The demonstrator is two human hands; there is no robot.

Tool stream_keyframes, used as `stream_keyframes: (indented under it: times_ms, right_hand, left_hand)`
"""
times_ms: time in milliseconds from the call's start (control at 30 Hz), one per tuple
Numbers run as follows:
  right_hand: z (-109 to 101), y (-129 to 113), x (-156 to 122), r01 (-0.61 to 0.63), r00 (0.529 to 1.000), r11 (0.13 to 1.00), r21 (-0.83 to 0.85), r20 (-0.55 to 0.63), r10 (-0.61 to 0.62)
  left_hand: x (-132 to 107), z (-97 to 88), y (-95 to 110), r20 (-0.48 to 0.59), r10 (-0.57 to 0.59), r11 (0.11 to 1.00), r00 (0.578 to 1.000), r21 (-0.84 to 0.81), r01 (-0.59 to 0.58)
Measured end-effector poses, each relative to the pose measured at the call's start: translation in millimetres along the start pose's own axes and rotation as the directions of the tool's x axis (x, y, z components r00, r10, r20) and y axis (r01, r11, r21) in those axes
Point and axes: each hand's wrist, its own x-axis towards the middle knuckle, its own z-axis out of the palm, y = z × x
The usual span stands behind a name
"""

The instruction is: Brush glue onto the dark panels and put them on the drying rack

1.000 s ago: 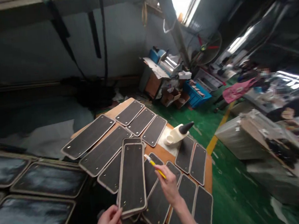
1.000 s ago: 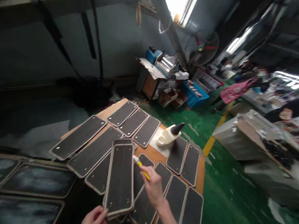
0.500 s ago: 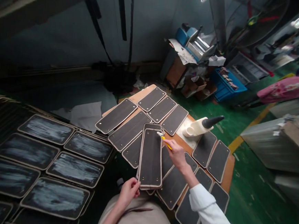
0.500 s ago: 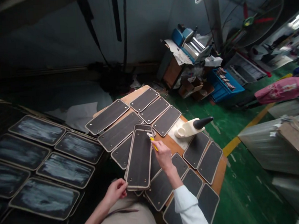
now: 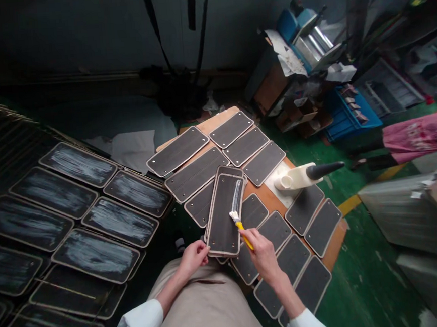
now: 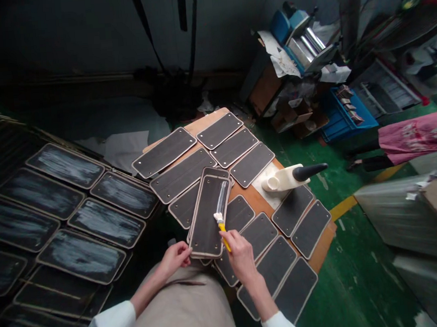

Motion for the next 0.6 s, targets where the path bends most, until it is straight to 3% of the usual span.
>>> stream_keyframes:
  times_ms: [167, 267, 333, 433, 600]
  right_hand:
    - [-3.7, -28.3, -53.3, -0.02, 0.991, 0.997, 0.081, 0.135, 0.009]
    - [-17.1, -35.5, -57.1, -0.039, 0.976, 0.99, 0.137, 0.219, 0.008]
    - [-27.3, -32.8, -41.2, -0.055, 0.978, 0.983, 0.176, 0.207, 0.018]
    - [-36.2, -18.8, 7.4, -0.032, 0.997, 0.986, 0.161, 0.08, 0.019]
    - [-24.3, 10.1, 101.6, 0.015, 0.988, 0.998, -0.066, -0.153, -0.025]
  left_hand:
    - [-1.5, -1.8, 2.5, 0.006, 0.014, 1.0, 1.0, 0.022, -0.014]
    - [-1.0, -2.6, 1.4, 0.006, 0.011, 1.0, 1.0, 0.027, -0.011]
    - [0.0, -2.5, -0.1, 0.004, 0.01, 1.0, 1.0, 0.027, -0.01]
    - [1.3, -1.7, -1.9, -0.001, -0.009, 1.0, 1.0, 0.008, 0.009]
    - [0.6, -0.9, -1.3, -0.001, -0.018, 1.0, 1.0, -0.019, 0.018]
